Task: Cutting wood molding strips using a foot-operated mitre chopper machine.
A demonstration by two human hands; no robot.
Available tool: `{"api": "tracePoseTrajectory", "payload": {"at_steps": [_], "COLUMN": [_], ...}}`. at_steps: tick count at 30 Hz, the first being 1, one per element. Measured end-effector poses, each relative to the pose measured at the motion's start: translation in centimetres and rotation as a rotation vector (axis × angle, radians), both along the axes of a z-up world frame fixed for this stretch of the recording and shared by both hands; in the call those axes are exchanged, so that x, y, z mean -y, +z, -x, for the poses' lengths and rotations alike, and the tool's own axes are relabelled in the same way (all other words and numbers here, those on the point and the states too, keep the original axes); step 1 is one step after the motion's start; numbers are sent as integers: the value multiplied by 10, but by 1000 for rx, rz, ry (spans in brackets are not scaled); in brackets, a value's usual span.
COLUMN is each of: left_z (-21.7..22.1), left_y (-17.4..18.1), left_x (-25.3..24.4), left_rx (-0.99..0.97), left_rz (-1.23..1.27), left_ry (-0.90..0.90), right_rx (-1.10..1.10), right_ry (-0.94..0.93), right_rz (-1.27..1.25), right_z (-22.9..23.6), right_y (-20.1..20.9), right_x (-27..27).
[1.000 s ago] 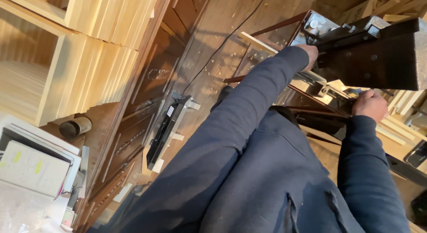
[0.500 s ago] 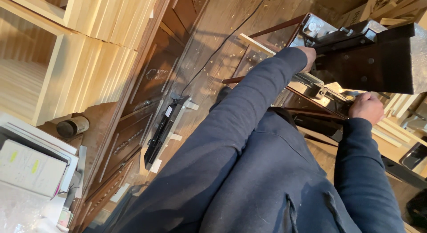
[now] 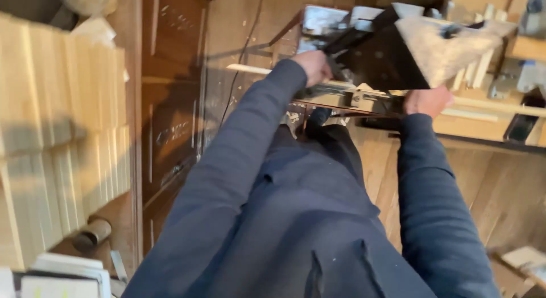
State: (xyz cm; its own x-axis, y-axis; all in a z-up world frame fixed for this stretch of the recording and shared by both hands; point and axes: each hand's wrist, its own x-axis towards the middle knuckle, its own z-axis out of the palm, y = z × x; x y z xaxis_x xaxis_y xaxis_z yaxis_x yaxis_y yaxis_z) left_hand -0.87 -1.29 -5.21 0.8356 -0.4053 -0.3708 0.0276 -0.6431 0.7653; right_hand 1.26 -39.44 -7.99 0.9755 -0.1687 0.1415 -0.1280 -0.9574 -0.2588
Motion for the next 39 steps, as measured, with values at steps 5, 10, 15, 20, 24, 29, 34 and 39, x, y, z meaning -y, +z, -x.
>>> {"api": "tracePoseTrajectory", "payload": {"at_steps": [5,10,15,20,24,29,34,39], "left_z": [6,2,-6,-9,-7,-9,-6,-6], "left_y": [37,58,73,77,82,86,83,82], "left_x": [-6,-8,-8,-10,-7,-7,-6,-7], "left_rx": [2,-24,-77,-135,-219,-239,-195,-180], "left_rz": [25,11,27,-5,-11,-46,-45,-27], "left_ry": [-37,-46,-7,-5,-9,-2,-4,20], "right_rx": [149,-82,-115,-107,-99,-69,-35,7], "right_ry": [22,51,-89,-71,-71,-68,-78,-96], "right_rz": [-806,-293,-636,-655,-654,-662,-668,-672], "right_z": [5,14,15,6,9,6,33,75], "right_y": [-52,-2,2,-3,-1,-3,-10,-26], "right_x": [31,-4,-14,-21,-16,-13,-2,10]}}
